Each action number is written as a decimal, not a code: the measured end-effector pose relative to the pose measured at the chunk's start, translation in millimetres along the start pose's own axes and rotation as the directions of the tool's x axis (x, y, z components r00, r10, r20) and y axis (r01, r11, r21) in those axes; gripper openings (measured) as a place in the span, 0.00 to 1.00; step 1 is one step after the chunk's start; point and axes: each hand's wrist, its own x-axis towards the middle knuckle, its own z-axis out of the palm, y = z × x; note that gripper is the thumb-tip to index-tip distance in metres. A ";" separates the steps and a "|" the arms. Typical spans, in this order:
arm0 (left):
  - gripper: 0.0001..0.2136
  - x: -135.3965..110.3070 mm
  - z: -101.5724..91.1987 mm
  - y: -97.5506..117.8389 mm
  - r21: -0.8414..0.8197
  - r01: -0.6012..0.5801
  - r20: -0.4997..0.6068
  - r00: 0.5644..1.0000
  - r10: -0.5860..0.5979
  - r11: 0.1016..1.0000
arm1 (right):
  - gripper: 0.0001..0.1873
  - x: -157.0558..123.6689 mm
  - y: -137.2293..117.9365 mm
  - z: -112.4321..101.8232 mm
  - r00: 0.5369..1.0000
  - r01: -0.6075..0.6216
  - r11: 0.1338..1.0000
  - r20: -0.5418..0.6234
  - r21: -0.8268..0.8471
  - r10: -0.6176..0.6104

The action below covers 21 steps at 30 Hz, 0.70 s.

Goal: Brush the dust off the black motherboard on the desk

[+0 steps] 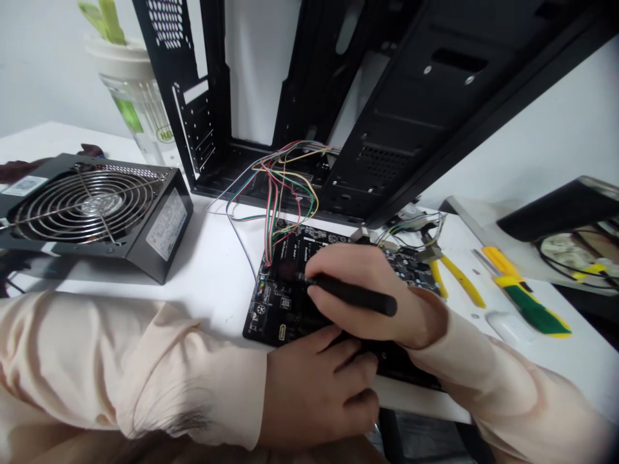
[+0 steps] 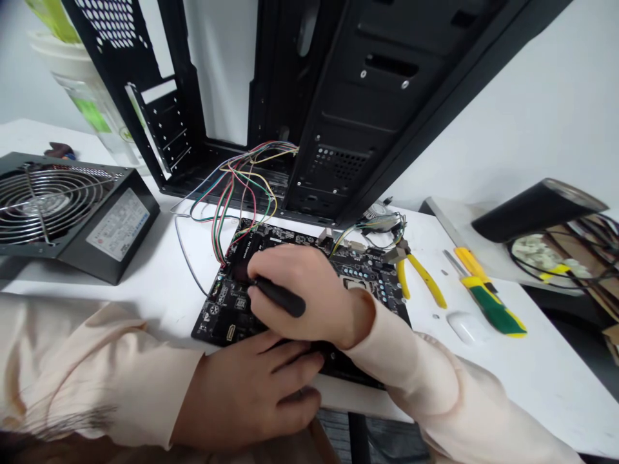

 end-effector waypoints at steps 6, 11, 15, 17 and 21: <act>0.10 -1.1 -2.9 0.0 0.057 -0.011 0.007 1.000 0.011 0.998 | 0.05 1.5 -2.5 -0.7 0.992 -0.037 0.985 0.126 0.166 0.016; 0.17 -3.7 -7.7 6.8 0.168 -0.038 0.032 0.999 0.034 0.985 | 0.05 -1.8 -12.0 -0.5 0.975 0.051 0.990 0.206 0.135 -0.079; 0.18 -5.7 -5.7 11.7 0.223 0.003 0.153 0.988 -0.038 0.975 | 0.04 -2.1 -16.7 -3.8 0.995 0.007 0.972 0.100 0.237 -0.031; 0.18 -7.0 -4.1 12.8 0.233 -0.002 0.206 0.977 -0.048 0.972 | 0.04 -1.5 -13.8 -4.8 0.987 0.007 0.964 0.155 0.267 -0.050; 0.18 -8.3 -3.1 11.1 0.226 -0.037 0.234 0.972 -0.017 0.973 | 0.06 -2.1 -3.9 -3.4 0.970 0.055 0.991 0.230 0.126 -0.083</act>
